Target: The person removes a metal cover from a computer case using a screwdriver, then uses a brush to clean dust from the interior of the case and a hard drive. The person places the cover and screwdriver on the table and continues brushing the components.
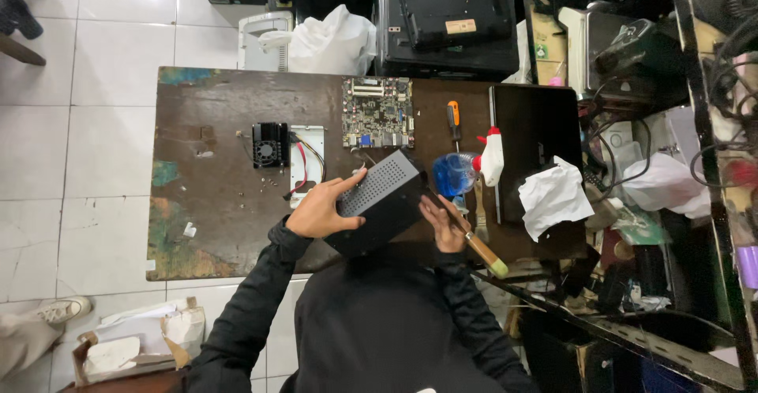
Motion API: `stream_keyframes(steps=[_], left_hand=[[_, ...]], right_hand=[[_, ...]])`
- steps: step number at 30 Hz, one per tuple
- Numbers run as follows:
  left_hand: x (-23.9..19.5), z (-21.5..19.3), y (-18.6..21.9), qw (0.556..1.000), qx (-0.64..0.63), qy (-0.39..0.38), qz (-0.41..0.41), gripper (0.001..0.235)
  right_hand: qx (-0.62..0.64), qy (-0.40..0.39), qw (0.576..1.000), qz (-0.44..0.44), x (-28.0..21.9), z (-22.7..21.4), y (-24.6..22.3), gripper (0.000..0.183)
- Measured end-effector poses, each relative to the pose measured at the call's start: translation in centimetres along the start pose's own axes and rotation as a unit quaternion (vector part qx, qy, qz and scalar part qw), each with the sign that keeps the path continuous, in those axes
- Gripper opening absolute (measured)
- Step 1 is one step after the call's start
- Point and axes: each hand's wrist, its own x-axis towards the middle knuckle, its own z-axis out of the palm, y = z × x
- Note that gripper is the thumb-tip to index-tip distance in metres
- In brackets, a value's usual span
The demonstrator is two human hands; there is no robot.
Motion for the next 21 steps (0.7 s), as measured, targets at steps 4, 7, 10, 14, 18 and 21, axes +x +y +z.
stream_keyframes(steps=[4, 7, 10, 14, 18, 21], left_hand=[[-0.3, 0.0, 0.5, 1.000, -0.017, -0.005, -0.001, 0.093], [-0.4, 0.0, 0.9, 1.000, -0.010, -0.013, 0.006, 0.092], [-0.5, -0.1, 1.5, 1.000, -0.001, -0.019, 0.005, 0.091], [-0.3, -0.2, 2.2, 0.999, 0.023, -0.024, -0.018, 0.091], [0.0, 0.1, 1.9, 0.999, 0.029, -0.034, -0.027, 0.091], [0.1, -0.1, 1.3, 0.999, 0.020, -0.037, -0.028, 0.093]], right_hand=[[0.119, 0.028, 0.992, 0.024, -1.2, -0.1, 0.6, 0.036], [0.114, 0.035, 0.993, 0.014, -1.4, -0.6, 0.7, 0.035], [-0.009, 0.032, 0.996, -0.078, -1.4, -1.5, 1.1, 0.033], [0.066, 0.055, 0.996, -0.034, -1.3, -1.8, 1.3, 0.035], [-0.231, -0.032, 0.961, -0.149, -0.1, -4.4, 0.5, 0.028], [-0.273, -0.010, 0.935, -0.225, -1.4, -2.1, -0.8, 0.027]])
